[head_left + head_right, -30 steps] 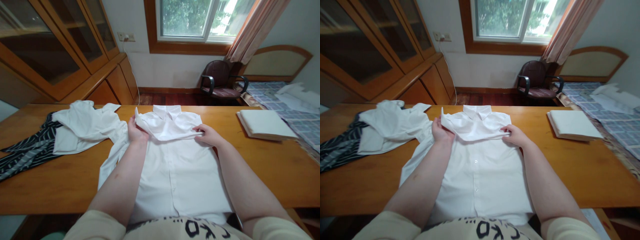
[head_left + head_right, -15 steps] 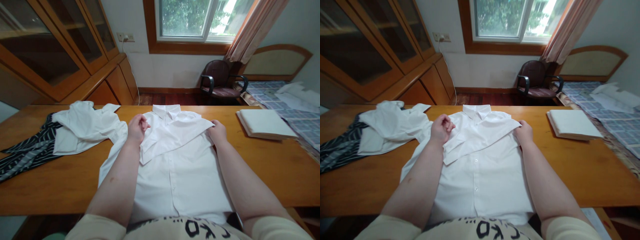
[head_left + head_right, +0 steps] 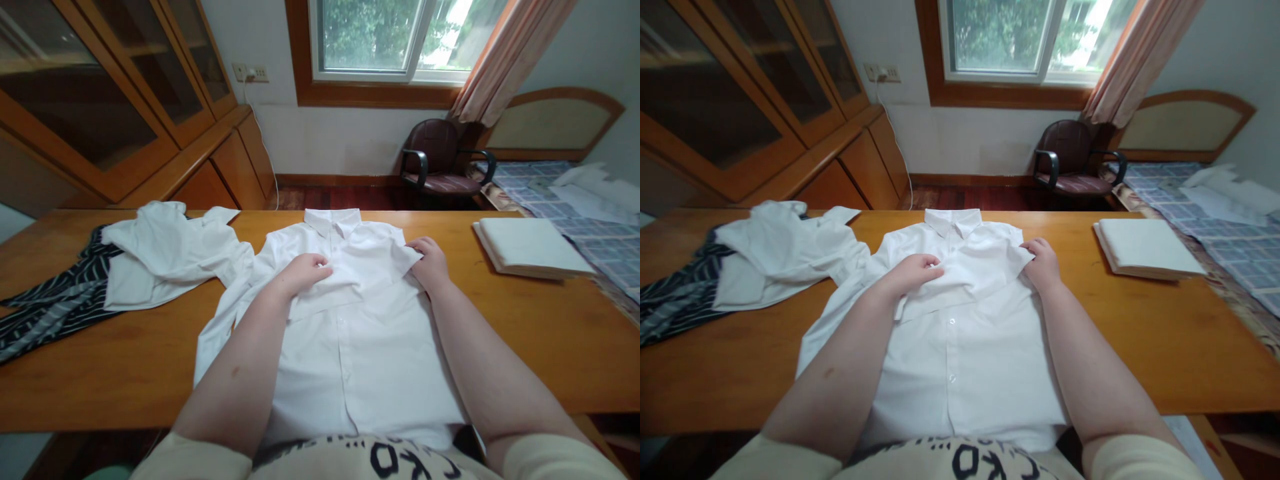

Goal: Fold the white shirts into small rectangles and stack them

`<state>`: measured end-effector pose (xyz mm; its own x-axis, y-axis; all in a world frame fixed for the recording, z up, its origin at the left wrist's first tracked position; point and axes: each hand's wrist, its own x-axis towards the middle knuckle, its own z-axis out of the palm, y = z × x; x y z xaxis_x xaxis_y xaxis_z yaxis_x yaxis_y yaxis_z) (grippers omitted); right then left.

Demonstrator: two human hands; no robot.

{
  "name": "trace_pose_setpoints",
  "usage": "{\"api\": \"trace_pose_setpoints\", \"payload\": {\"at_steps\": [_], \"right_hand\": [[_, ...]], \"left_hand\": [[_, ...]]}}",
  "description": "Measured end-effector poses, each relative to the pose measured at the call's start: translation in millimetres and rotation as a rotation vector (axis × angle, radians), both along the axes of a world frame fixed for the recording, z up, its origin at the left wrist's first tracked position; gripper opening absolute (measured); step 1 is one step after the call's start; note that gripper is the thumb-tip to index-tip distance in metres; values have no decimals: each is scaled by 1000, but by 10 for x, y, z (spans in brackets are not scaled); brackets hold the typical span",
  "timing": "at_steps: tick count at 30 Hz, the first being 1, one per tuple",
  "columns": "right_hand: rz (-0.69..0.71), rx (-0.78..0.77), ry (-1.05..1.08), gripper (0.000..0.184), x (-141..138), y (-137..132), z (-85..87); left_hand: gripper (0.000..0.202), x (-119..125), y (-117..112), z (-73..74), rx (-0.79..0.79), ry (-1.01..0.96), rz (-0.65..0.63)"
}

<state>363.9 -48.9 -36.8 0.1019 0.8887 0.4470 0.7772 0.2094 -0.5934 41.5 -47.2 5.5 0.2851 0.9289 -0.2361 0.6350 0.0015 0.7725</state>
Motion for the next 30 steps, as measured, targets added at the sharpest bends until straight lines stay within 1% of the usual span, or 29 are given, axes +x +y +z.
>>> {"api": "trace_pose_setpoints", "payload": {"at_steps": [2, 3, 5, 7, 9, 11, 12, 14, 17, 20, 23, 25, 27, 30], "right_hand": [[15, 2, 17, 14, -14, -22, 15], [25, -6, 22, 14, -23, -32, 23], [35, -34, 15, 17, -39, -46, 37], [25, -71, -17, 22, -47, -49, 45], [-4, -113, -47, 27, -45, -43, 43], [-35, -160, -49, 30, -39, -34, 38], [-36, -180, -43, 29, -37, -31, 37], [27, -202, -38, 23, -40, -28, 41], [214, -185, -27, 14, -56, -34, 55], [379, -209, 37, 15, -75, -50, 59], [521, -297, 116, 20, -95, -70, 61], [582, -363, 166, 27, -107, -83, 74], [609, -413, 208, 33, -115, -93, 94], [604, -438, 309, 33, -113, -98, 108]], "left_hand": [[25, -65, -23, 128, -115, -92, -77], [25, -111, -28, 179, -153, -122, -89], [24, -229, -25, 242, -167, -114, -55], [19, -365, -9, 251, -164, -15, -52], [18, -484, 9, 220, -205, 110, -87], [21, -544, 21, 175, -246, 167, -105], [22, -542, 23, 155, -238, 165, -93], [23, -477, 19, 126, -172, 139, -57], [26, -279, -5, 98, -45, 144, -27], [37, -72, -45, 43, 27, 162, -38], [50, 74, -80, -52, 72, 193, -98], [55, 138, -88, -118, 137, 234, -122], [54, 182, -83, -166, 193, 272, -130], [48, 215, -62, -192, 187, 299, -112]]}}
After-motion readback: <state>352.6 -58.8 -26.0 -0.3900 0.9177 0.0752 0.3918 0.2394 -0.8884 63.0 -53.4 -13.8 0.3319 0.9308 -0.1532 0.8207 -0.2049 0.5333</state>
